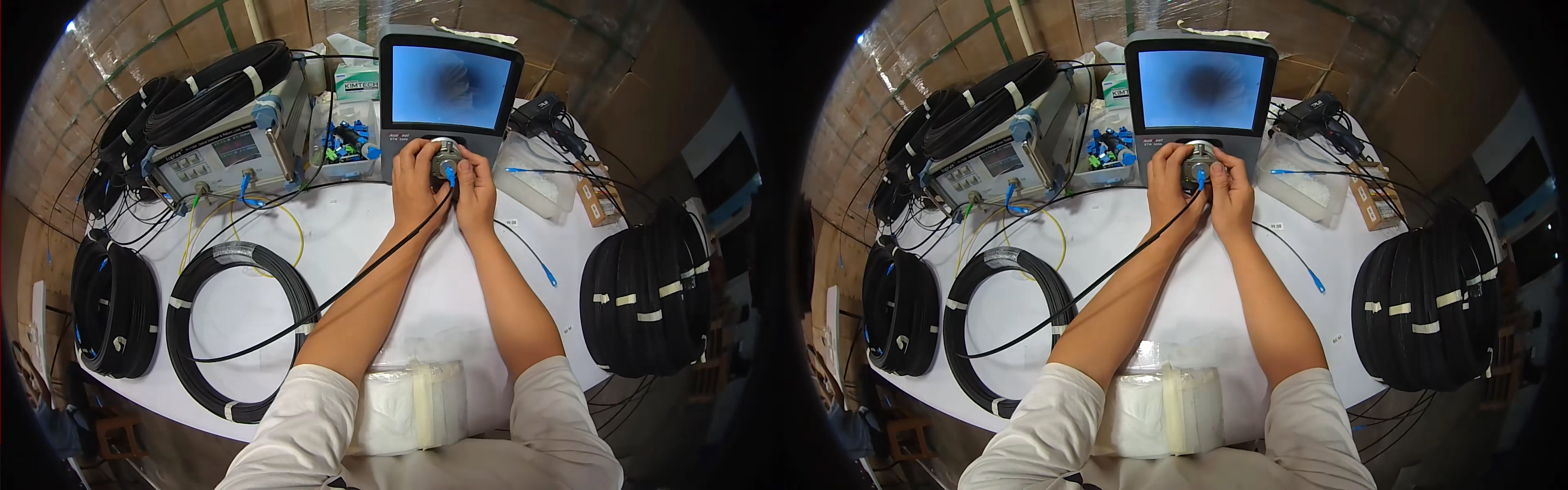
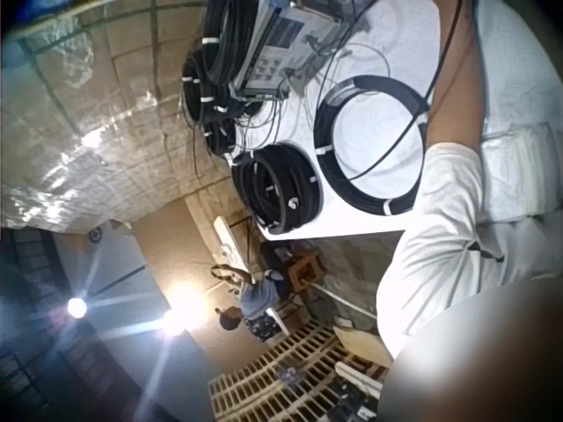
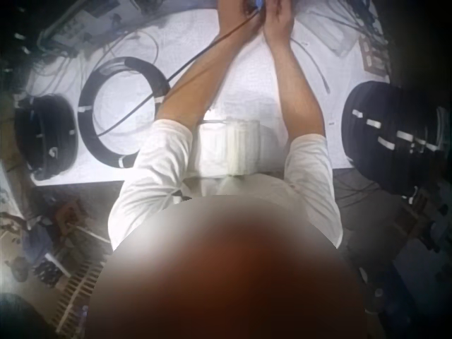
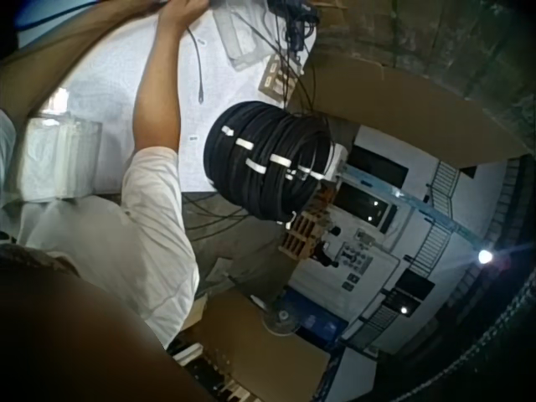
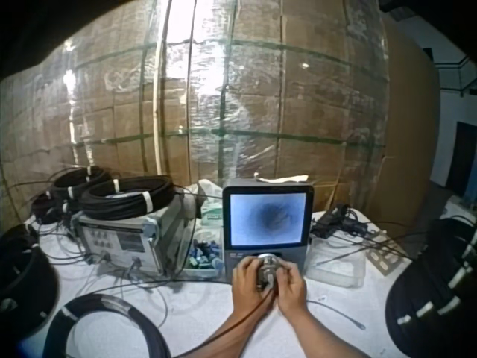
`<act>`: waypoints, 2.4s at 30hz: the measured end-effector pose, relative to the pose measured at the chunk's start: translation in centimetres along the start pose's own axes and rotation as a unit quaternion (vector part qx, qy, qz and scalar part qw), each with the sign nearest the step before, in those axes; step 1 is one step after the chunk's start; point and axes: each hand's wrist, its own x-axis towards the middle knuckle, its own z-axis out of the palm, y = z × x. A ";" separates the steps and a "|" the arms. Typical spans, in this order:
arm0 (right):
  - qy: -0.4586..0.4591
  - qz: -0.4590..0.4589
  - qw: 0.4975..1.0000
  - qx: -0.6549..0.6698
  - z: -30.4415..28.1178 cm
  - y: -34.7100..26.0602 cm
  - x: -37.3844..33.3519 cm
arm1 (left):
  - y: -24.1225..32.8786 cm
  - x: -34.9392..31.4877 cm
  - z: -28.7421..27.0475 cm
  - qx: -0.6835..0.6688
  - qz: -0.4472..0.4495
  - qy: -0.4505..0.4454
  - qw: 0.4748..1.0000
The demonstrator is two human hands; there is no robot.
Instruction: The recorder uses a digital inspection microscope to examine the end faces of fiber optic cables.
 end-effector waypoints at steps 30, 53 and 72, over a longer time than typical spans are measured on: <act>0.099 -0.017 0.985 -0.142 0.2 -0.2 -0.3 | 0.6 0.2 0.0 0.002 -0.015 0.010 1.000; 0.012 0.018 0.999 -0.025 -0.1 0.1 0.0 | -0.1 0.3 -0.5 -0.024 -0.018 -0.016 0.999; 0.048 -0.142 0.952 -0.266 0.9 -1.7 0.1 | -0.4 0.2 -0.1 -0.038 -0.018 0.012 0.999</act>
